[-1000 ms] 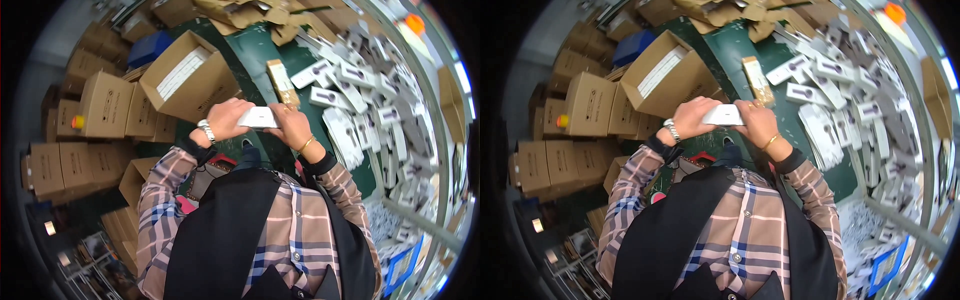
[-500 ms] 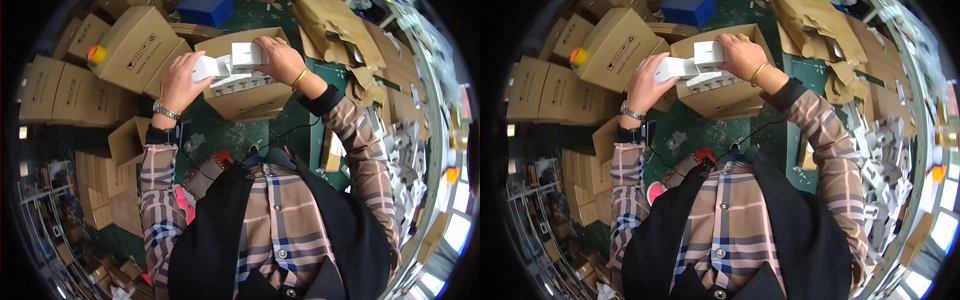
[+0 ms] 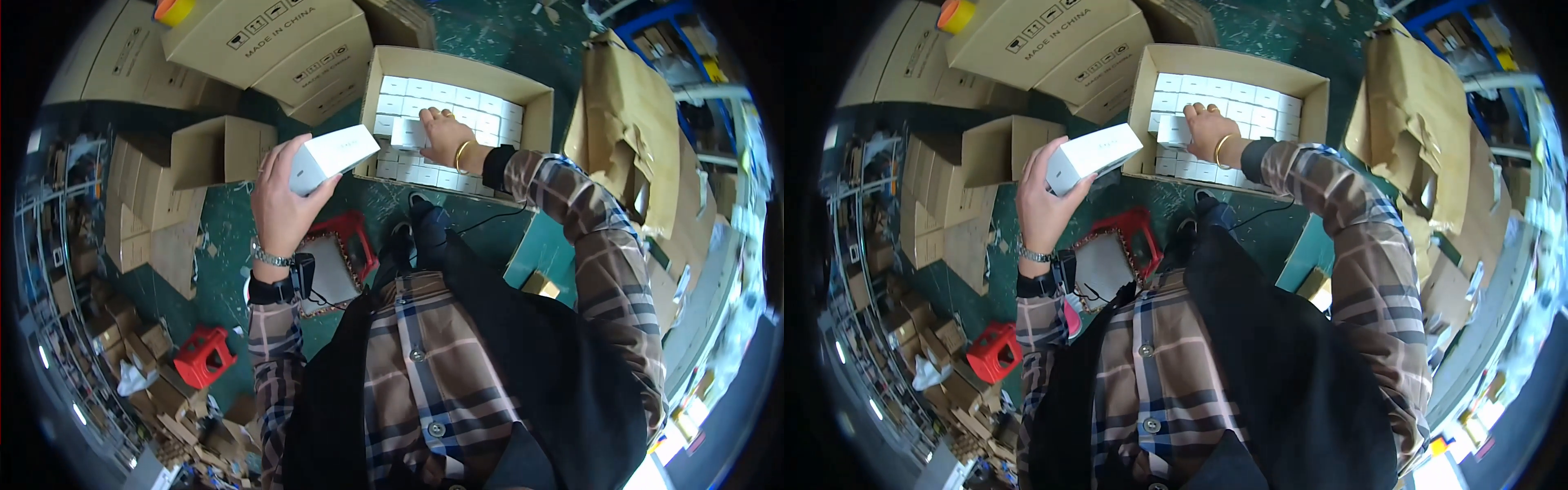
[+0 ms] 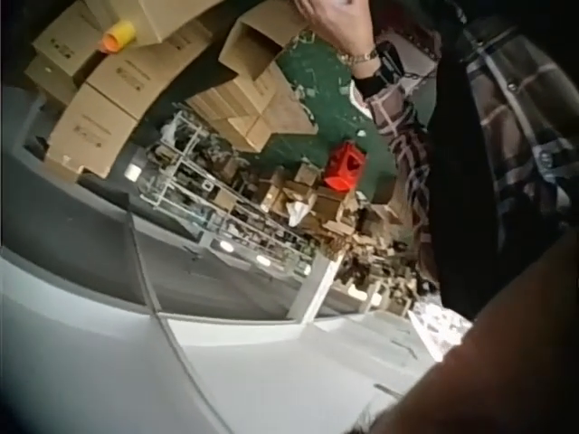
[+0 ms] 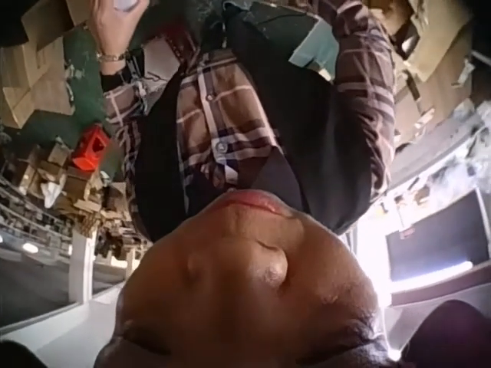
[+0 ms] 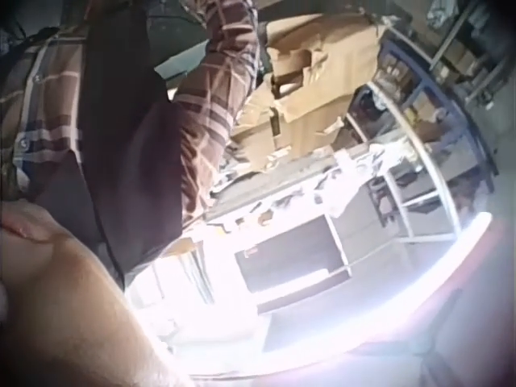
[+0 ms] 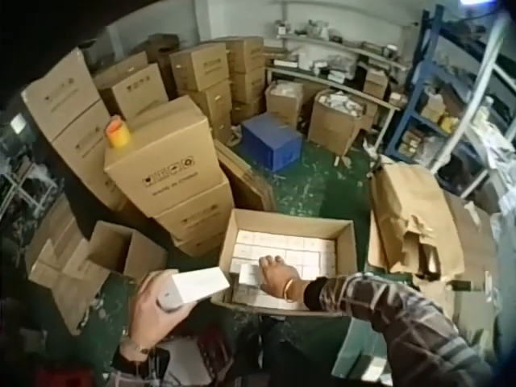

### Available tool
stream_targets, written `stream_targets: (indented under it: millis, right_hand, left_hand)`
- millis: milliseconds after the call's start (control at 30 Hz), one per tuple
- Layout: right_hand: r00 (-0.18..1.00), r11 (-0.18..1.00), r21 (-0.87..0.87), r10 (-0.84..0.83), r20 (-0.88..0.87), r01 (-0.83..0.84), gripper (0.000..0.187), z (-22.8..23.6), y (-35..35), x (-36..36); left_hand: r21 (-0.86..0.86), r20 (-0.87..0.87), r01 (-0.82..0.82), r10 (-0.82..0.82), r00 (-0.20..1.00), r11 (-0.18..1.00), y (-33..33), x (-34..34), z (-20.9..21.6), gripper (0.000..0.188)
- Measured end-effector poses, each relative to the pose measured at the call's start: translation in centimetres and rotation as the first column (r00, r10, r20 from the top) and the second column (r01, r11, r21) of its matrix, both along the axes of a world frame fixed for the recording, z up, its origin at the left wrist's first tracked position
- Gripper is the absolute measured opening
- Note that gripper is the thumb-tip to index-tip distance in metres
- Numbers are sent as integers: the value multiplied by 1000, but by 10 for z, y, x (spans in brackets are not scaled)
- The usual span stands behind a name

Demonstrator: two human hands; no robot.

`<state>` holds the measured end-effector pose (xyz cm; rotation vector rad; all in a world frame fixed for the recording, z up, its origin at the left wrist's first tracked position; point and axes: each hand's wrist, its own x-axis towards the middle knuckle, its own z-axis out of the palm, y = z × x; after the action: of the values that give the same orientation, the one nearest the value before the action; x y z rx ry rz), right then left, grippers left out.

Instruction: The person packs a camera into a box, inserts a cable and a manual, and closes the lid. After repeating this process, they place the boxed items into a larger shipping carton and tighten a wrist strap.

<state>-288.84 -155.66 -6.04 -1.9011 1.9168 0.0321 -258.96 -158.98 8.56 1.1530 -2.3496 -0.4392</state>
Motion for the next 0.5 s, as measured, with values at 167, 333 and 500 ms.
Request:
stream_targets:
  millis: [167,333,500]
  right_hand:
    - [994,999,-16,36,104,-34,62,-17,-10,15]
    - [988,999,8,48,145,-49,61,-13,-5,-1]
    - [982,991,99,70,176,-88,60,-39,-9,3]
  left_hand:
    - [52,-12,-102,102,995,993,6,-17,-13,63]
    - [42,-8,-113,113,994,993,11,-22,-15,64]
    - [62,31,-140,138,990,988,9,-23,-18,63]
